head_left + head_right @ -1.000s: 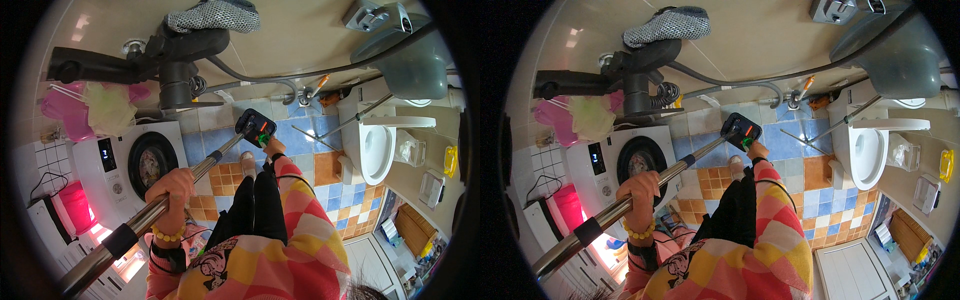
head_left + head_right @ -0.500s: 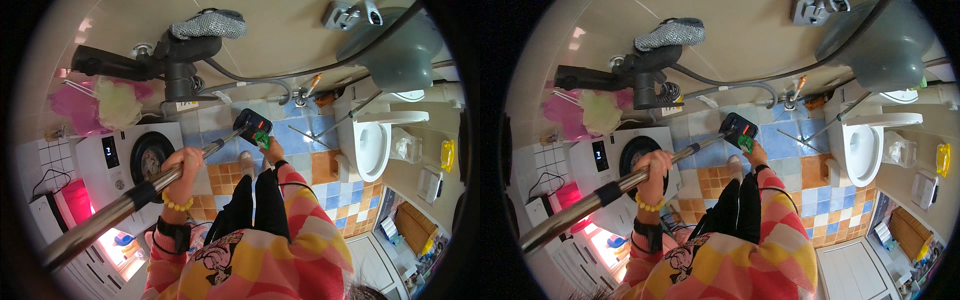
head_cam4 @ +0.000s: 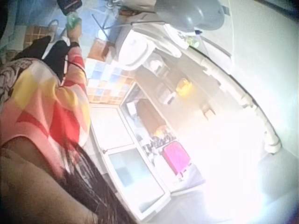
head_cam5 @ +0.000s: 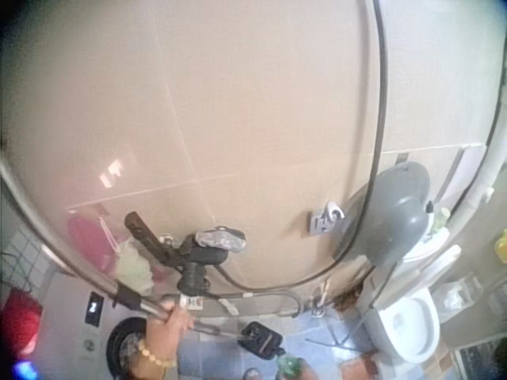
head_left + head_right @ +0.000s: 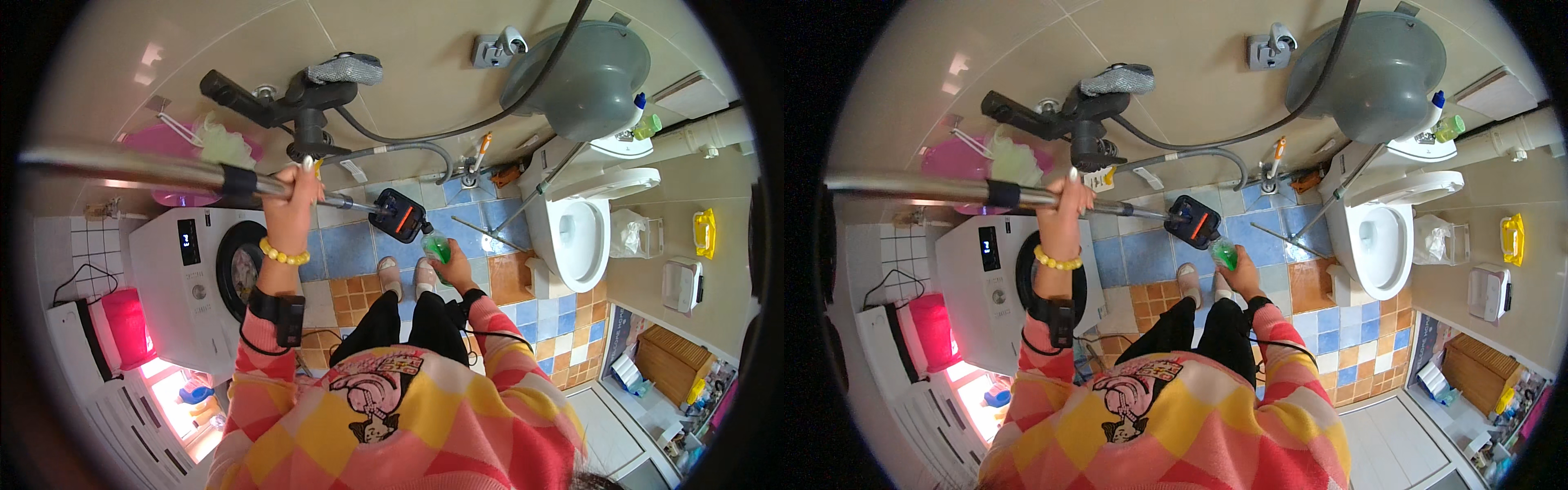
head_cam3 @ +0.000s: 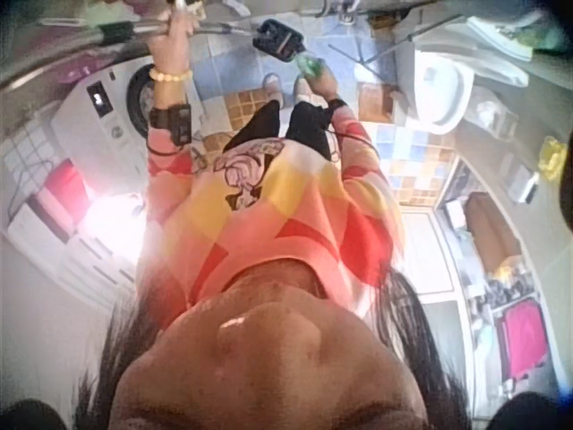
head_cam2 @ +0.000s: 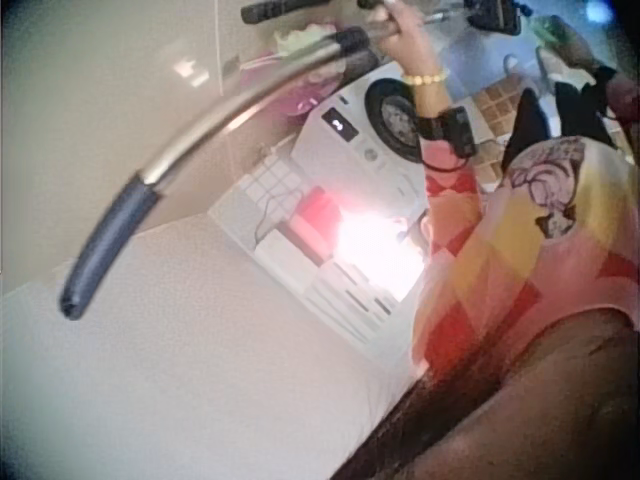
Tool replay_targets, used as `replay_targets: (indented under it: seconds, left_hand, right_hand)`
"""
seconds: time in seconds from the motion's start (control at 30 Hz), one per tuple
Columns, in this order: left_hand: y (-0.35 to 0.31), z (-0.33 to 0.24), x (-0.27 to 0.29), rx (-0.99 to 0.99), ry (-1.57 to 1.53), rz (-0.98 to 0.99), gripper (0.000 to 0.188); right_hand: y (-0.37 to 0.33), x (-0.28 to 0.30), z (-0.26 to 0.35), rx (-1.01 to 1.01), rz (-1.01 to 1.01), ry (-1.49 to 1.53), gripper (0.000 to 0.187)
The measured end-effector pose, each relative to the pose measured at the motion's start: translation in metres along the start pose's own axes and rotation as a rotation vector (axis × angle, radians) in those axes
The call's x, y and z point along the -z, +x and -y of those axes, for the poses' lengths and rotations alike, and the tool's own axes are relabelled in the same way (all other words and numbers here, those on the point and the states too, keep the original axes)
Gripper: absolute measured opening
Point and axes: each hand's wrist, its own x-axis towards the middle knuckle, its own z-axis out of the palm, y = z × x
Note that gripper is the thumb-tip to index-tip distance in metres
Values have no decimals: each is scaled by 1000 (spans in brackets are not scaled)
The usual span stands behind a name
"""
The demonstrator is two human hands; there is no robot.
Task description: The person uses a steam mop to clean the tiled bathroom floor, moving the mop head back and forth across the surface. They briefly pick up a green bottle from a shelf and return it before continuing to steam mop the floor.
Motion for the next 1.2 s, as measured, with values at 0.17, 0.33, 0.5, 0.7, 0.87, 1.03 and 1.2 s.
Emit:
replay_targets:
  seconds: [0.17,0.33,0.5,0.7,0.87,1.03,1.2]
  left_hand:
    - [6,-74,-3,9,23,11,39]
    - [8,-112,-5,-7,-15,59,38]
    - [12,-116,-11,-28,-32,83,37]
    - [7,-75,-29,55,-33,65,35]
    - [6,-18,-39,54,-15,52,39]
    - [5,29,-42,59,25,19,39]
    - [0,66,-42,81,63,2,38]
  right_hand:
    - [-16,27,11,39,-30,12,72]
    - [-22,40,17,68,-43,28,72]
    - [-23,42,17,64,-28,-27,73]
    - [-23,40,14,50,-17,-12,71]
    - [-23,42,17,44,-18,0,72]
    - [-26,47,22,62,-27,28,68]
    - [-26,48,23,47,-3,14,67]
